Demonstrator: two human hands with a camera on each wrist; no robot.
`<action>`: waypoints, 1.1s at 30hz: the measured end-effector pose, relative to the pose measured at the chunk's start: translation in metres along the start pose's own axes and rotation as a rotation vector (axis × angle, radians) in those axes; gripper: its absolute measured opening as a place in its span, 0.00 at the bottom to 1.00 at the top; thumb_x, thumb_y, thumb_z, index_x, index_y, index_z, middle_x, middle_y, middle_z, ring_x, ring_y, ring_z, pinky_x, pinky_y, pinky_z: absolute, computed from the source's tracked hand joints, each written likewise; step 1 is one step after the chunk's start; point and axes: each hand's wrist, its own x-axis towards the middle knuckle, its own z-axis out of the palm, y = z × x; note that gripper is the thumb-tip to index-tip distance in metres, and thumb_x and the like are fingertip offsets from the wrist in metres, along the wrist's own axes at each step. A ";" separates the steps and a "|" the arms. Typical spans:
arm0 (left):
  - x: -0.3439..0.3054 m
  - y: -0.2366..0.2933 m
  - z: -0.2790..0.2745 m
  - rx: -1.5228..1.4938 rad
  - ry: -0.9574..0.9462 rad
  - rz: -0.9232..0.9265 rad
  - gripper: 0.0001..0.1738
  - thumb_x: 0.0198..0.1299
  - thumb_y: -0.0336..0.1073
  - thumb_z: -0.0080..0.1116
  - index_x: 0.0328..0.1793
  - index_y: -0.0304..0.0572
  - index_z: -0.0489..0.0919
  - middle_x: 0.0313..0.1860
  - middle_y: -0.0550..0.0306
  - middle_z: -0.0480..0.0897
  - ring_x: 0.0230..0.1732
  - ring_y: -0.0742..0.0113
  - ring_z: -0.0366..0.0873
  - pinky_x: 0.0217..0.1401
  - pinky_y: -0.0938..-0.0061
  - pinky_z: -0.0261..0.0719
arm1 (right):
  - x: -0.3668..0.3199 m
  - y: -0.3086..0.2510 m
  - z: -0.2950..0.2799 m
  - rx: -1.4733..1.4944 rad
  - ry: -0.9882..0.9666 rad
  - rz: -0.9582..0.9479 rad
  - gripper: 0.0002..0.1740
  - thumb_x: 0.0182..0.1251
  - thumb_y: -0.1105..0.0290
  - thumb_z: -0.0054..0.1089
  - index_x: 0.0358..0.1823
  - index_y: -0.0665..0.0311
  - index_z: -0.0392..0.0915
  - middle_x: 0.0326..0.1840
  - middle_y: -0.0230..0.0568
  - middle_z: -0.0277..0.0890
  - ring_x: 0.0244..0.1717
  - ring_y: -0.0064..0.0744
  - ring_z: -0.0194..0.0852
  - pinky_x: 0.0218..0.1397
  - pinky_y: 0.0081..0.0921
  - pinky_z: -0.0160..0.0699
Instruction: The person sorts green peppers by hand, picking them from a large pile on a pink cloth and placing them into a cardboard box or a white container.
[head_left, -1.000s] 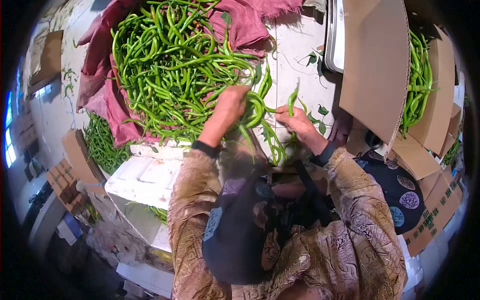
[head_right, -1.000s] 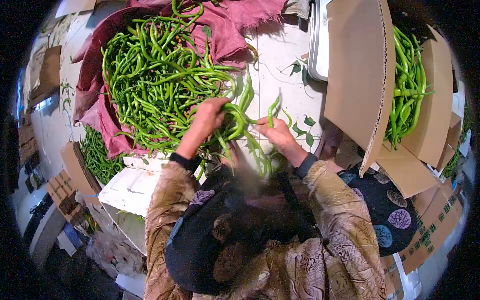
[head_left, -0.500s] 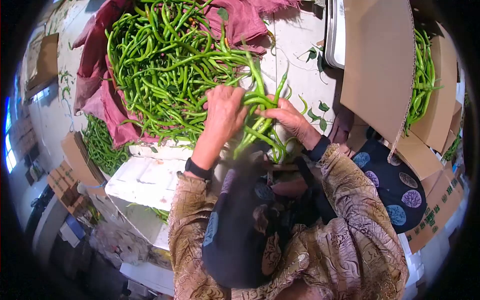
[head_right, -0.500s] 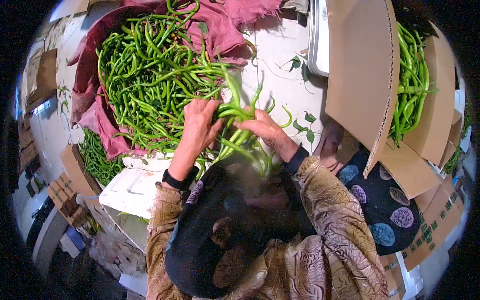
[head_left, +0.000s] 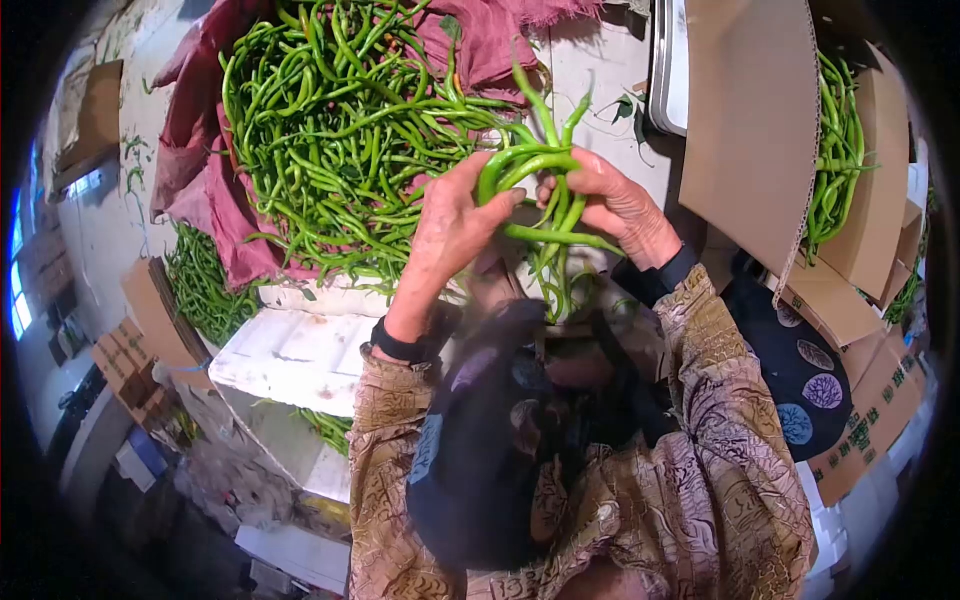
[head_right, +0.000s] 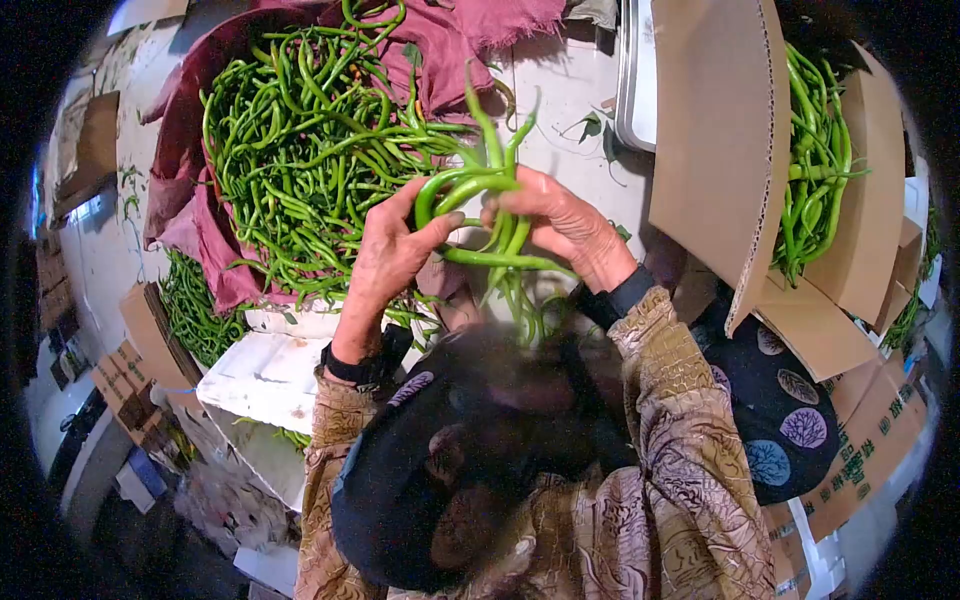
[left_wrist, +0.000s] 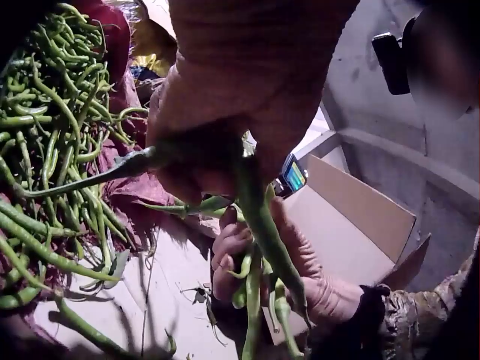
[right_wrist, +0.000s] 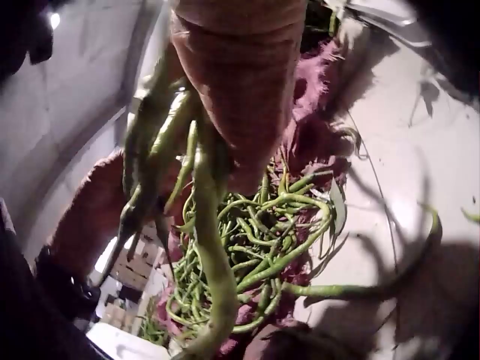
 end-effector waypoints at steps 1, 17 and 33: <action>0.001 -0.005 0.001 -0.113 -0.027 -0.041 0.23 0.56 0.34 0.66 0.56 0.34 0.76 0.37 0.59 0.82 0.35 0.74 0.76 0.40 0.78 0.75 | 0.000 0.003 -0.002 -0.001 0.000 -0.003 0.24 0.61 0.68 0.66 0.57 0.67 0.70 0.45 0.40 0.76 0.42 0.30 0.77 0.49 0.29 0.78; -0.014 -0.028 0.014 -1.024 -0.014 -0.231 0.21 0.59 0.30 0.63 0.58 0.33 0.74 0.37 0.57 0.80 0.32 0.76 0.73 0.38 0.81 0.72 | -0.027 -0.017 -0.004 -0.130 0.203 -0.029 0.19 0.60 0.69 0.67 0.50 0.68 0.73 0.39 0.34 0.75 0.36 0.18 0.71 0.39 0.16 0.71; -0.011 -0.041 0.017 -1.384 -0.132 -0.196 0.12 0.62 0.29 0.56 0.50 0.32 0.75 0.28 0.60 0.72 0.24 0.77 0.63 0.28 0.80 0.63 | -0.009 0.014 -0.007 0.066 0.162 0.070 0.25 0.61 0.73 0.64 0.60 0.67 0.71 0.45 0.31 0.77 0.40 0.15 0.71 0.39 0.13 0.72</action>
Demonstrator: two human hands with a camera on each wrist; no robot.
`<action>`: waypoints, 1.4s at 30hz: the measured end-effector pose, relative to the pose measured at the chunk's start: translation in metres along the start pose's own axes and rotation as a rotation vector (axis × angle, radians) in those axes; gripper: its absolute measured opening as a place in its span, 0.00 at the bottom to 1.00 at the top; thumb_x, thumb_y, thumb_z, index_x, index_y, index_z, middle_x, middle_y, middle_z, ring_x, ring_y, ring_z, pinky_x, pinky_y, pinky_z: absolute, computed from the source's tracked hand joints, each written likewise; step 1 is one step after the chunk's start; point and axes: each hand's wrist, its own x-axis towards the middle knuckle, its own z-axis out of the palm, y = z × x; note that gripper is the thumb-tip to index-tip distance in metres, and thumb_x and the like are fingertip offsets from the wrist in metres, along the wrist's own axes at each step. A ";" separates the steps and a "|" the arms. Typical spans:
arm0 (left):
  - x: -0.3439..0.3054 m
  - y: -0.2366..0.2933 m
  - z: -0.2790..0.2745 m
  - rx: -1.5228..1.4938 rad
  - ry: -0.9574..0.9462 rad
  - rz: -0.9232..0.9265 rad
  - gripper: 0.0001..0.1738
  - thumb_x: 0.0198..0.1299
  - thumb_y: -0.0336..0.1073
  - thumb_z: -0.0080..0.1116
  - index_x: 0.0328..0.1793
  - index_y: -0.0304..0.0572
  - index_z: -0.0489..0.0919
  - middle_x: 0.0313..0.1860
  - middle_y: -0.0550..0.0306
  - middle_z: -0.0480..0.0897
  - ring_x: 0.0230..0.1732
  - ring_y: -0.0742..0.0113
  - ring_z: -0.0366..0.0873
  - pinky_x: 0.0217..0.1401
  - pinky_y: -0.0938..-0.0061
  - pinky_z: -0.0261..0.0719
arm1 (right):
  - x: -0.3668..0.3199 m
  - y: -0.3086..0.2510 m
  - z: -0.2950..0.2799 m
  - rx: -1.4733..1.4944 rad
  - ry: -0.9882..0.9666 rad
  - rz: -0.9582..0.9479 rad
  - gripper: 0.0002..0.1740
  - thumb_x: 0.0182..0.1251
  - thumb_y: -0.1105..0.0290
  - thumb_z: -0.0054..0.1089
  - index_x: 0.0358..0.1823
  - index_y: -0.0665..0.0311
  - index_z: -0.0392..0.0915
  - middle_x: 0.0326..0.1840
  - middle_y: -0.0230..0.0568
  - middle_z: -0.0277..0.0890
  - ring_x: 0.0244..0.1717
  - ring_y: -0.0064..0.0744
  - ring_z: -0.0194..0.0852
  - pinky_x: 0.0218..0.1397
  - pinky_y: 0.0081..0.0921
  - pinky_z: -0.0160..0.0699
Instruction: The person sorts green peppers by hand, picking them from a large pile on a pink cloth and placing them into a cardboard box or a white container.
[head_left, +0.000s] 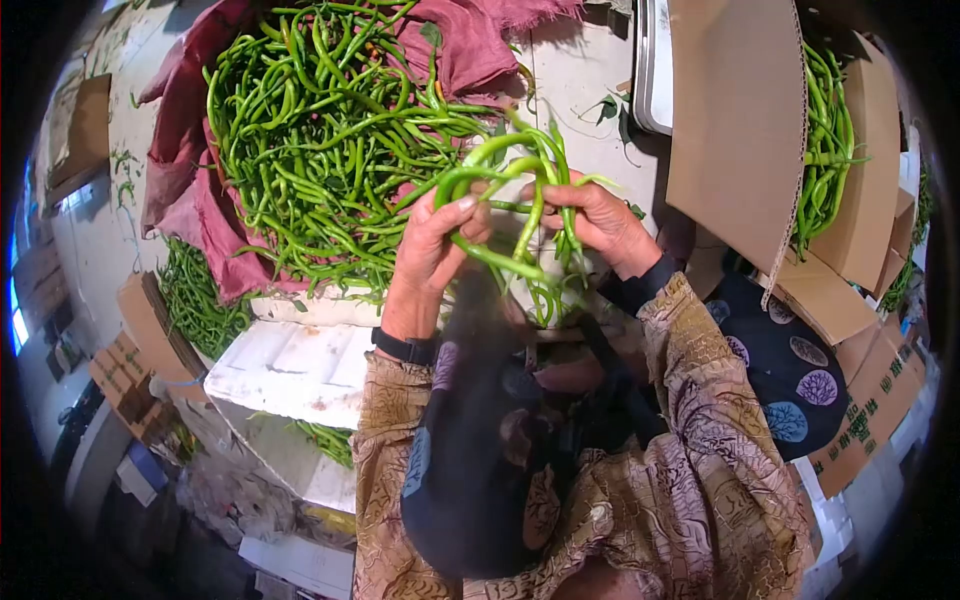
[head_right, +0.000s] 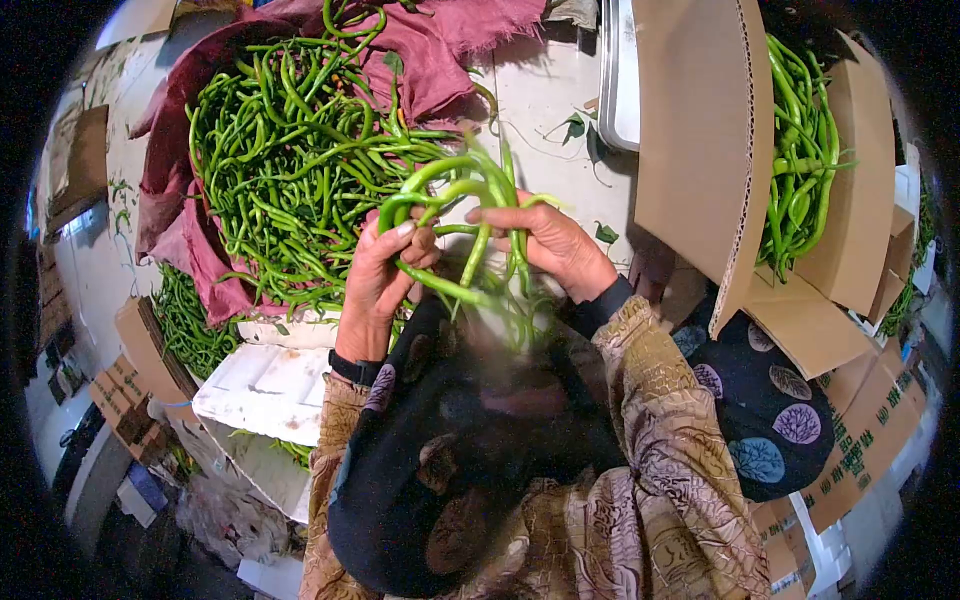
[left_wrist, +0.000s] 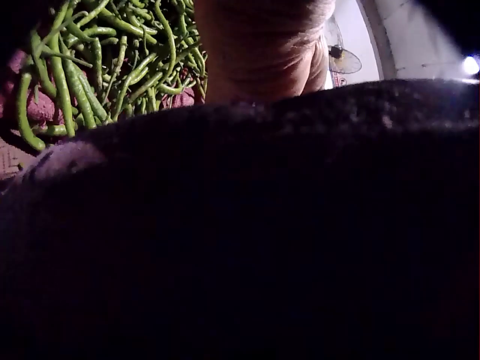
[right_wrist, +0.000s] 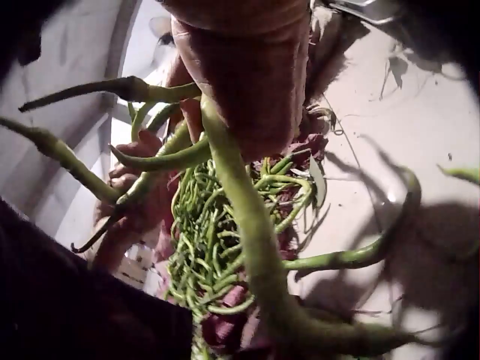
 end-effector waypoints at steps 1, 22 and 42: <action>0.001 0.002 0.000 0.046 0.023 0.022 0.12 0.63 0.30 0.57 0.50 0.33 0.75 0.29 0.59 0.74 0.25 0.76 0.65 0.28 0.80 0.65 | -0.001 0.000 -0.001 0.001 0.001 0.000 0.25 0.61 0.73 0.64 0.60 0.67 0.71 0.45 0.31 0.77 0.40 0.15 0.71 0.39 0.13 0.72; 0.018 -0.036 0.035 1.182 -0.190 0.314 0.31 0.55 0.36 0.62 0.66 0.34 0.70 0.52 0.44 0.78 0.51 0.52 0.77 0.58 0.64 0.74 | -0.030 -0.010 0.006 -0.177 0.384 -0.231 0.14 0.60 0.74 0.66 0.47 0.68 0.79 0.38 0.34 0.81 0.38 0.23 0.79 0.45 0.21 0.79; 0.024 -0.099 -0.055 2.061 -0.471 0.331 0.17 0.47 0.28 0.58 0.45 0.46 0.73 0.40 0.49 0.72 0.43 0.48 0.76 0.38 0.60 0.81 | -0.065 -0.043 0.028 -0.868 0.522 -0.551 0.09 0.63 0.67 0.62 0.38 0.65 0.81 0.28 0.22 0.71 0.28 0.13 0.60 0.31 0.19 0.61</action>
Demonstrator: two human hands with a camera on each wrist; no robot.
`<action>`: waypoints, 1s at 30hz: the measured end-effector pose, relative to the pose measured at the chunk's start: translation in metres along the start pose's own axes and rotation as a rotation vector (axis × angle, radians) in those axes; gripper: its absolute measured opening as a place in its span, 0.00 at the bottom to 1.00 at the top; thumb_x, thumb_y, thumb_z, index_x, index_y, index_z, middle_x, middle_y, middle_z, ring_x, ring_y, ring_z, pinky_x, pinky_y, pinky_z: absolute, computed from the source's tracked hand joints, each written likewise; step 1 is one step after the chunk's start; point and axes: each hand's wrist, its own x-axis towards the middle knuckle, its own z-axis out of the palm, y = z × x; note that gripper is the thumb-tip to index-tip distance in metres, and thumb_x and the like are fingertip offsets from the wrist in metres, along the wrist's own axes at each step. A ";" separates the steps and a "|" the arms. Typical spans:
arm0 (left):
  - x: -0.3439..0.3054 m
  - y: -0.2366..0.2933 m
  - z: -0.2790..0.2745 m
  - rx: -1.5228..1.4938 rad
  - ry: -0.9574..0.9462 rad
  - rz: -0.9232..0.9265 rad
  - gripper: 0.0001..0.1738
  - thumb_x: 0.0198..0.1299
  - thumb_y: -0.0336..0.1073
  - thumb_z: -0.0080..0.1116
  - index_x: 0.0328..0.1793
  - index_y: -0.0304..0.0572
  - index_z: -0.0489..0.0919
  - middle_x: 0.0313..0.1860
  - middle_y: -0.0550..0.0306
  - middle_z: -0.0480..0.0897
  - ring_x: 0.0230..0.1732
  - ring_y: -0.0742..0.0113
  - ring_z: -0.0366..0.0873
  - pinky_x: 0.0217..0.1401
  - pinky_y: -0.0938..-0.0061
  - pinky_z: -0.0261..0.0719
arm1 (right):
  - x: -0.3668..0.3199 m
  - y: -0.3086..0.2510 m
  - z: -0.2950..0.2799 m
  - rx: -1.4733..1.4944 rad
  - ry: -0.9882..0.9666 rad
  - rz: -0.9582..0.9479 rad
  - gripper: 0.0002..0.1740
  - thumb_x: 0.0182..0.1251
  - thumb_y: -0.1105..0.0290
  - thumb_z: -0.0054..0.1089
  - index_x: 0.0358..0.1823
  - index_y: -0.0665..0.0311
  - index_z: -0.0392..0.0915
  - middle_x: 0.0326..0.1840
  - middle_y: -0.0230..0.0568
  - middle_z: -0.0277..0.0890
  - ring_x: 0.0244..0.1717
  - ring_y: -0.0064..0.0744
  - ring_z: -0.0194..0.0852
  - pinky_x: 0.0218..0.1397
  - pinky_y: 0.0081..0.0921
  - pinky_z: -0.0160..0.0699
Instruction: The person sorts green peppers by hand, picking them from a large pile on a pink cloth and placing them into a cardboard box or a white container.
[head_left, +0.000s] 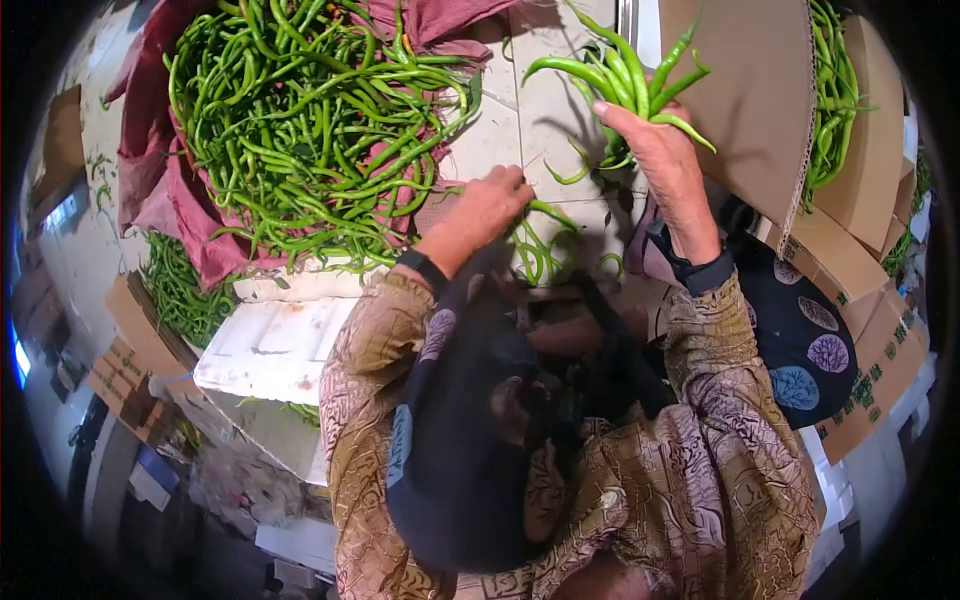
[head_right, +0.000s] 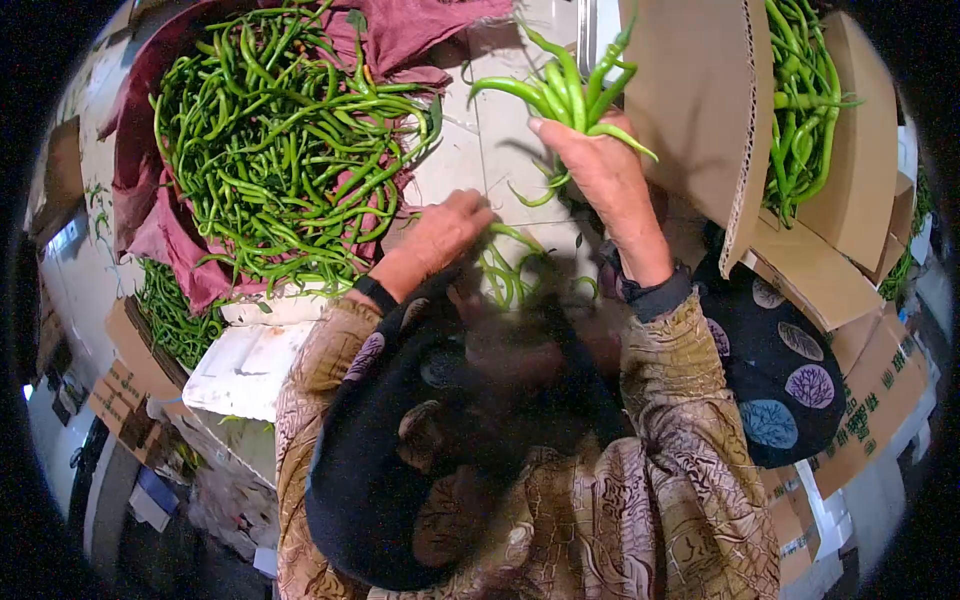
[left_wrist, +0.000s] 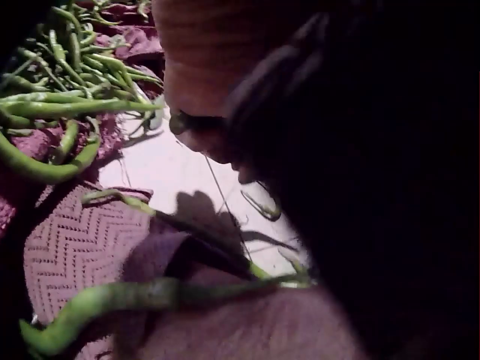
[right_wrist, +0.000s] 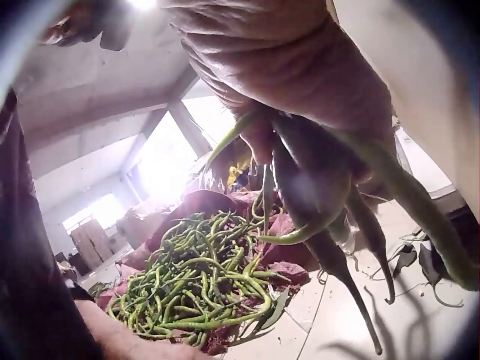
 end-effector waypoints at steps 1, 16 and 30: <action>0.001 0.000 0.010 0.058 -0.045 0.087 0.16 0.49 0.29 0.56 0.46 0.47 0.74 0.41 0.51 0.72 0.43 0.49 0.76 0.39 0.62 0.82 | 0.002 0.001 -0.001 -0.024 -0.015 -0.029 0.09 0.63 0.67 0.62 0.36 0.66 0.80 0.26 0.21 0.69 0.28 0.12 0.60 0.30 0.19 0.61; 0.018 0.028 0.009 0.040 -0.094 0.502 0.15 0.54 0.31 0.52 0.50 0.43 0.75 0.42 0.53 0.74 0.43 0.57 0.77 0.33 0.69 0.81 | -0.001 -0.007 -0.007 -0.024 -0.059 -0.014 0.12 0.60 0.64 0.64 0.41 0.64 0.82 0.32 0.23 0.74 0.33 0.14 0.64 0.38 0.19 0.63; 0.037 0.023 0.026 0.092 -0.117 0.394 0.13 0.49 0.34 0.56 0.42 0.46 0.80 0.47 0.56 0.72 0.51 0.60 0.71 0.41 0.71 0.81 | -0.001 -0.001 -0.005 -0.003 -0.127 -0.068 0.16 0.62 0.67 0.62 0.50 0.67 0.79 0.42 0.29 0.79 0.41 0.18 0.69 0.46 0.21 0.68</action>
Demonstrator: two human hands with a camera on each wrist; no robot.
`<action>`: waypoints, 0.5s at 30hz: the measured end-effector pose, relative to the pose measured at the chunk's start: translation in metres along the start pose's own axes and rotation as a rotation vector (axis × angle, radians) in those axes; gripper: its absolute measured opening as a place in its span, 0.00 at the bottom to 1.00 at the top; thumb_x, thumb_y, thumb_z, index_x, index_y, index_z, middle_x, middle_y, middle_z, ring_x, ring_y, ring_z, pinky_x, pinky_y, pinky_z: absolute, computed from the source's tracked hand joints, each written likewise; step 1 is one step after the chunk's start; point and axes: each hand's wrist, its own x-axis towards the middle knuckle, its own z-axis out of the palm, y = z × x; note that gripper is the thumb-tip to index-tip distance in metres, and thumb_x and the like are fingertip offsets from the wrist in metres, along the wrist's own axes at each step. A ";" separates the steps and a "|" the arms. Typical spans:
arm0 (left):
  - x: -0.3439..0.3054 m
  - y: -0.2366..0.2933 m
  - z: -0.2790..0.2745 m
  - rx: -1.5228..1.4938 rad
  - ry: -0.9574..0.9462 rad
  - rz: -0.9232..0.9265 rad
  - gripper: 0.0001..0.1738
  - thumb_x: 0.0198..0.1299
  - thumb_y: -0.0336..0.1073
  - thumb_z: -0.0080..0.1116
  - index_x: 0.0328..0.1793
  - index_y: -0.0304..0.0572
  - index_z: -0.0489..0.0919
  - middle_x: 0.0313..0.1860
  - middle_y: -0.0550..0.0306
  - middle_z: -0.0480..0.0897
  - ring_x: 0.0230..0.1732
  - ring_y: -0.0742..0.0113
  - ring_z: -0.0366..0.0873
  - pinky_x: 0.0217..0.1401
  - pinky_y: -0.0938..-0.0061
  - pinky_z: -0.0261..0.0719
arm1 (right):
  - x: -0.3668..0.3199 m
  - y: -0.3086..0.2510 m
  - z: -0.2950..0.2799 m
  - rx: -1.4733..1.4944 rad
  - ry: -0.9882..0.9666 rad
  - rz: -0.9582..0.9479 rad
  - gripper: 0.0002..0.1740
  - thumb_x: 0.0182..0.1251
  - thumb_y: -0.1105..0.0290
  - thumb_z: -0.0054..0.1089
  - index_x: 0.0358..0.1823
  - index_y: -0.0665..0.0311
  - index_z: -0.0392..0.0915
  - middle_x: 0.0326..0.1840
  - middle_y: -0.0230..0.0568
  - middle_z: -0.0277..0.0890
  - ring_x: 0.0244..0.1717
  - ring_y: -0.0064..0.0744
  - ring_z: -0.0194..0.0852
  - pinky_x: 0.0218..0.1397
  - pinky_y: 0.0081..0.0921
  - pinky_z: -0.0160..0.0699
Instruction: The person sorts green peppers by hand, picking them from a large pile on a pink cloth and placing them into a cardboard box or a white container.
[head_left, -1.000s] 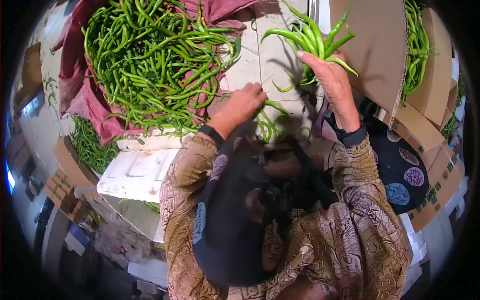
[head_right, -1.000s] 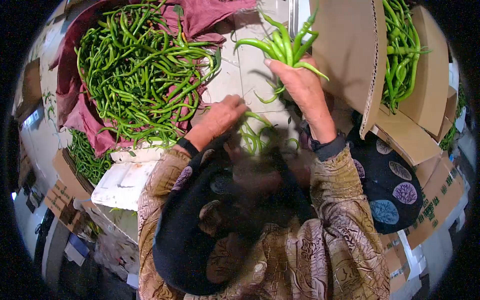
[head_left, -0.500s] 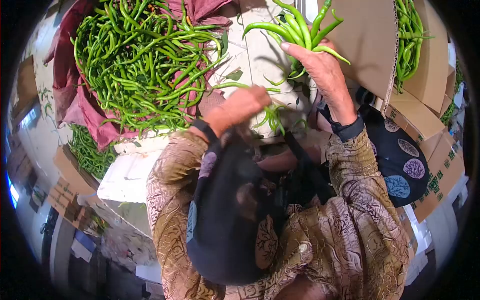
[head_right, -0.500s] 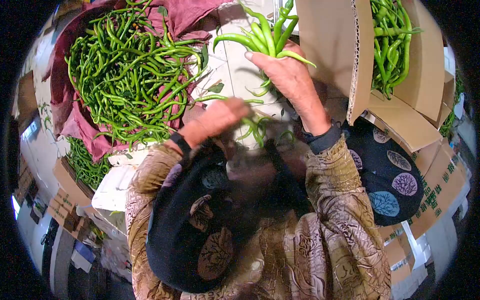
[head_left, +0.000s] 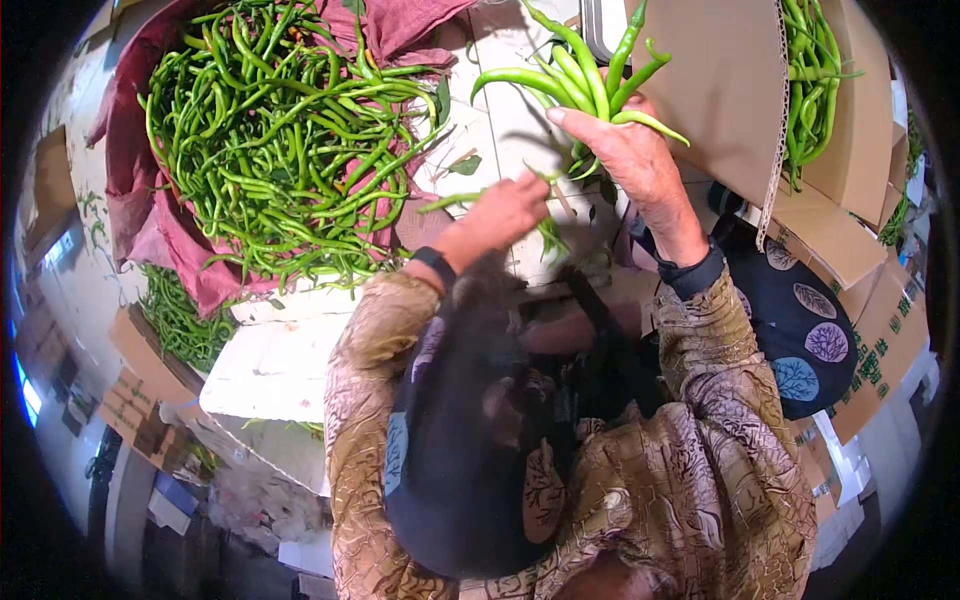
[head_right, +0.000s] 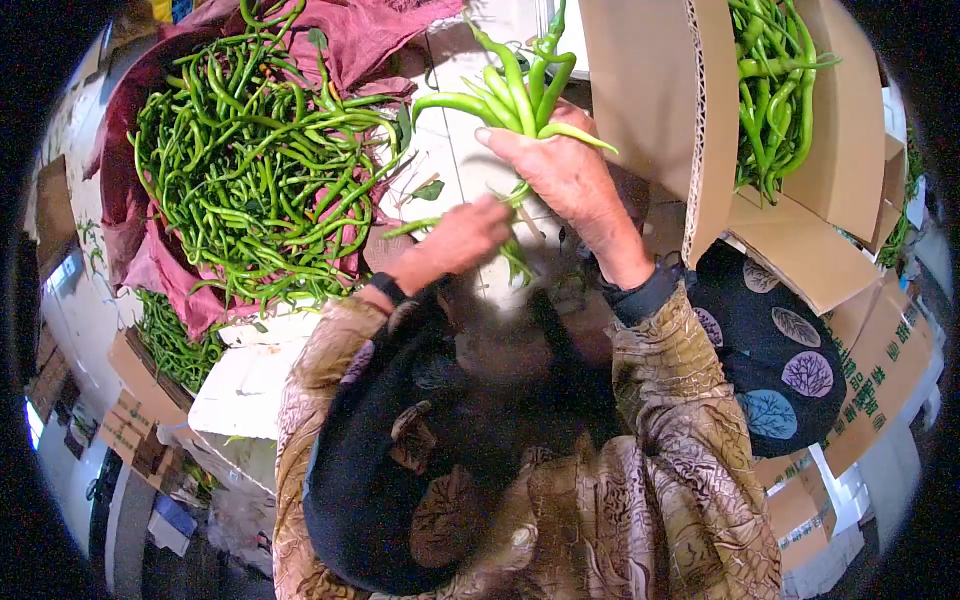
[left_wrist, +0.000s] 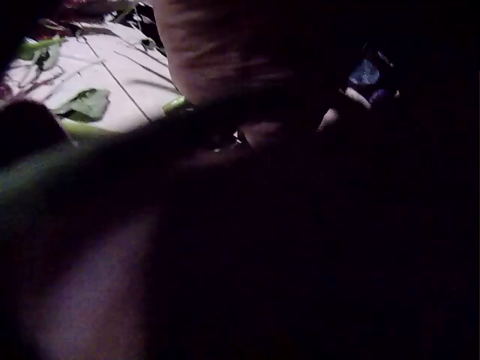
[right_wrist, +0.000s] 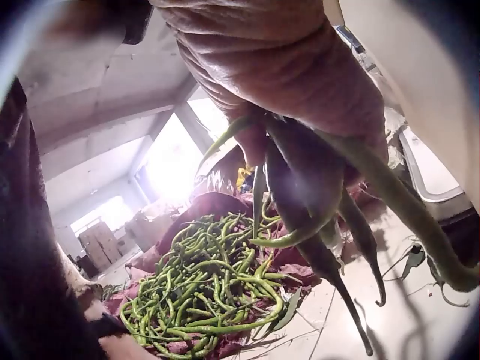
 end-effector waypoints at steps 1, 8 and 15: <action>-0.004 -0.002 -0.016 0.025 0.113 -0.107 0.17 0.50 0.32 0.55 0.49 0.47 0.78 0.50 0.55 0.72 0.52 0.58 0.71 0.43 0.69 0.82 | -0.001 0.002 -0.003 -0.005 -0.011 0.002 0.16 0.62 0.68 0.62 0.49 0.67 0.80 0.42 0.29 0.79 0.41 0.18 0.69 0.46 0.21 0.68; -0.048 -0.023 -0.066 0.050 0.142 -0.732 0.21 0.48 0.32 0.64 0.49 0.44 0.73 0.43 0.50 0.77 0.46 0.49 0.76 0.39 0.58 0.79 | -0.005 -0.007 -0.008 -0.039 0.018 -0.038 0.14 0.62 0.66 0.62 0.46 0.66 0.81 0.38 0.30 0.79 0.38 0.18 0.69 0.44 0.20 0.68; -0.069 -0.029 -0.031 -0.041 0.239 -0.803 0.13 0.46 0.30 0.64 0.37 0.43 0.73 0.33 0.47 0.78 0.37 0.44 0.78 0.38 0.55 0.76 | -0.003 0.012 -0.016 -0.077 0.113 -0.060 0.12 0.62 0.66 0.62 0.44 0.66 0.81 0.36 0.26 0.78 0.37 0.15 0.68 0.43 0.19 0.67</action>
